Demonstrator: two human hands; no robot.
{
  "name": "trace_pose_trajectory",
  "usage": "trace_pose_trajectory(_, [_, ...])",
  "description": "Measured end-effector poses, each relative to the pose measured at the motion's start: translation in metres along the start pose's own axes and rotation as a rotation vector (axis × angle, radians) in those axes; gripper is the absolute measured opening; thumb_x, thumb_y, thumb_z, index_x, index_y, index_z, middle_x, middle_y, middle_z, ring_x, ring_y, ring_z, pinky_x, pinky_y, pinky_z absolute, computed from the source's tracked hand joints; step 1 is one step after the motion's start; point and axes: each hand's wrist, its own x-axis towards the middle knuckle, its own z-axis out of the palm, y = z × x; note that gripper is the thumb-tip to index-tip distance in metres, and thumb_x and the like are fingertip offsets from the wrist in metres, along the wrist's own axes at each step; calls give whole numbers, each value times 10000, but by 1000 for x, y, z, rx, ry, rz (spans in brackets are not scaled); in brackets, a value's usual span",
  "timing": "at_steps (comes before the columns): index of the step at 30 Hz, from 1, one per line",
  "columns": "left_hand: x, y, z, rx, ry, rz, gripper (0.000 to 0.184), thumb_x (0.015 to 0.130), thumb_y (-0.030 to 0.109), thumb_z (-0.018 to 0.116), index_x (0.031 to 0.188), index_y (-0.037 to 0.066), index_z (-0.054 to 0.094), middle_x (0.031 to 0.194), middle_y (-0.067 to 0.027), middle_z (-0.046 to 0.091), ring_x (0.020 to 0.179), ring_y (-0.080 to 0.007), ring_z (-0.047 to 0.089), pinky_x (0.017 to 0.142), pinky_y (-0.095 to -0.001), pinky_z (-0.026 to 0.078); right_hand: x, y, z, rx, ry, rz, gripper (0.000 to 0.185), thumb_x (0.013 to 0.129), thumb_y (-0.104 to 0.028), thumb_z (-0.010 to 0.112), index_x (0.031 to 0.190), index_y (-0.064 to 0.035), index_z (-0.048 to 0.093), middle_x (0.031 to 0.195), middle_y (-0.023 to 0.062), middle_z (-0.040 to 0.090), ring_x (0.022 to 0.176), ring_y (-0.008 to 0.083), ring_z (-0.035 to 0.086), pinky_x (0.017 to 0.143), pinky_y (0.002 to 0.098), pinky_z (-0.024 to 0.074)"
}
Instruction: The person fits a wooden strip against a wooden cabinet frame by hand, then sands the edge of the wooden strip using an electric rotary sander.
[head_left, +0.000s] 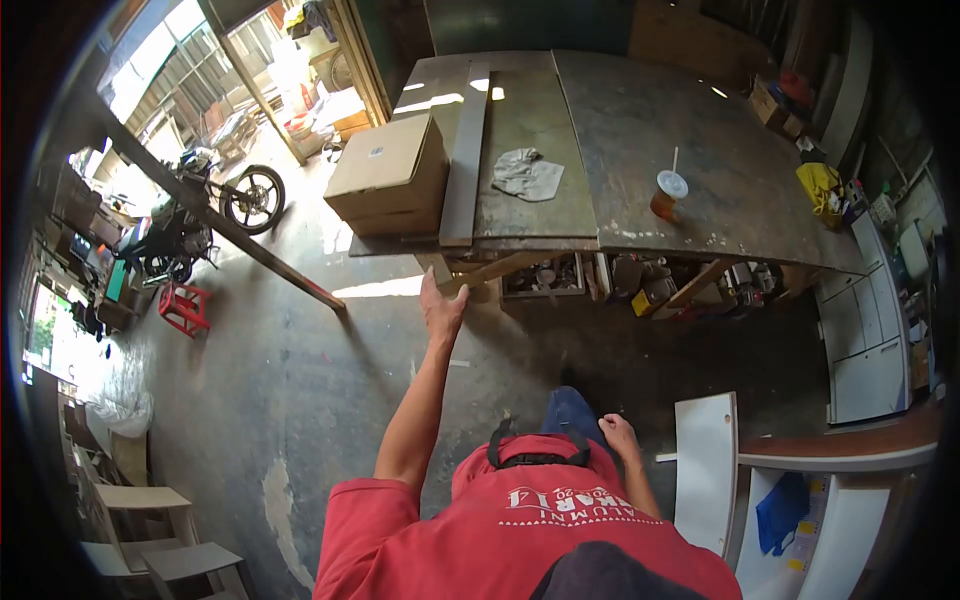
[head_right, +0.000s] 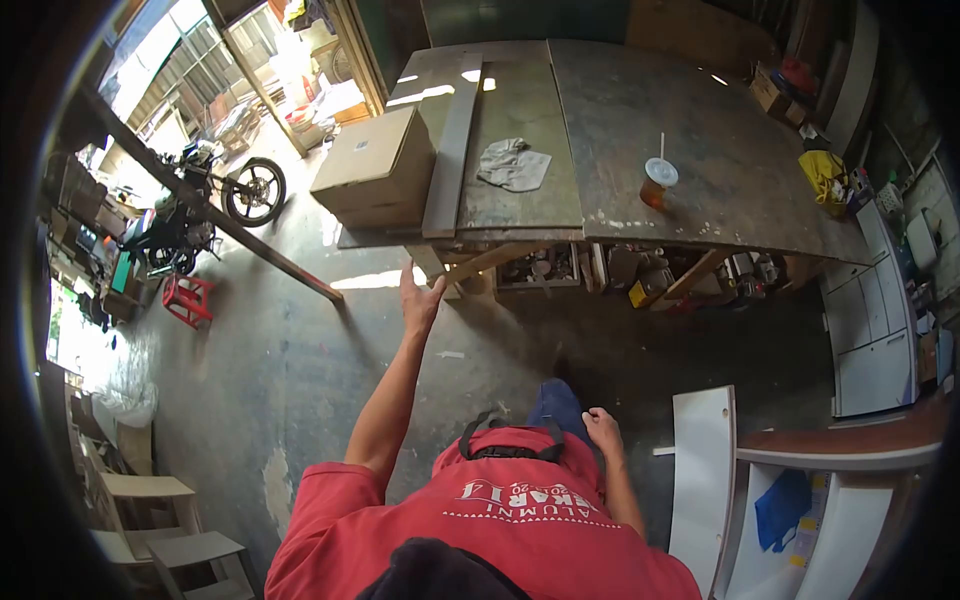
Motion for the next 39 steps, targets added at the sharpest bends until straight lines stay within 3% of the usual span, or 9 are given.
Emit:
trace_pose_trajectory(2, [39, -7, 31, 97, 42, 17, 898, 769, 339, 831, 1488, -12, 424, 1494, -282, 453, 1388, -430, 430, 1170, -464, 354, 23, -49, -7, -341, -14, -180, 454, 906, -356, 710, 1214, -24, 685, 1075, 193, 742, 993, 322, 723, 886, 395, 563])
trace_pose_trajectory(7, [104, 4, 69, 341, -55, -65, 972, 701, 379, 854, 1482, -8, 423, 1439, -366, 437, 1356, -510, 413, 1131, -531, 379, 116, -166, -8, -370, -208, -412, 479, 892, -371, 703, 1226, -28, 680, 1104, 218, 726, 1043, 365, 703, 907, 426, 555])
trace_pose_trajectory(15, [119, 4, 89, 454, -27, -50, 896, 685, 316, 823, 1455, 28, 465, 1354, -246, 568, 1296, -448, 484, 1120, -571, 334, 231, -398, -16, -349, -538, -826, 493, 932, -418, 657, 1281, -71, 632, 1194, 224, 684, 1111, 421, 647, 947, 484, 521])
trace_pose_trajectory(20, [115, 73, 82, 380, 51, -91, 836, 690, 211, 846, 1426, 26, 494, 1279, -217, 603, 1182, -401, 556, 1051, -464, 435, 309, -494, 19, 139, -683, -713, 540, 981, -414, 648, 1341, -16, 588, 1168, 141, 708, 1041, 252, 685, 889, 382, 541])
trace_pose_trajectory(24, [102, 155, 64, 248, 24, -265, 779, 741, 187, 838, 1434, 43, 514, 1285, -153, 623, 1200, -282, 584, 1054, -400, 445, 367, -546, 59, 722, -710, -186, 766, 956, -639, 587, 1461, -76, 464, 1277, 128, 611, 1045, 244, 634, 854, 385, 532])
trace_pose_trajectory(28, [69, 174, 39, -69, -101, -461, 687, 794, 125, 796, 1427, 36, 545, 1242, -82, 650, 1109, -195, 615, 1005, -349, 462, 399, -594, 91, 1037, -914, 31, 902, 889, -746, 591, 1461, -63, 450, 1251, 159, 590, 1101, 265, 626, 868, 423, 535])
trace_pose_trajectory(30, [54, 187, 24, -202, -109, -561, 688, 795, 116, 786, 1433, 39, 541, 1251, -83, 647, 1124, -201, 615, 1001, -345, 468, 380, -622, 86, 1245, -1010, 40, 893, 855, -741, 647, 1399, -53, 479, 1143, 150, 599, 1004, 269, 659, 795, 434, 571])
trace_pose_trajectory(34, [5, 178, -2, -433, -149, -744, 732, 787, 108, 763, 1470, 46, 507, 1341, -104, 613, 1264, -228, 563, 1076, -363, 424, 353, -615, 108, 1023, -846, 16, 764, 877, -642, 700, 1218, 23, 544, 1016, 132, 639, 790, 198, 673, 663, 342, 610])
trace_pose_trajectory(39, [-64, 176, -44, -400, -155, -777, 809, 763, 126, 771, 1508, 49, 467, 1439, -124, 553, 1384, -263, 480, 1164, -399, 341, 272, -577, 99, 1069, -924, 4, 679, 943, -522, 687, 1347, -51, 411, 1075, 122, 586, 835, 193, 660, 673, 353, 598])
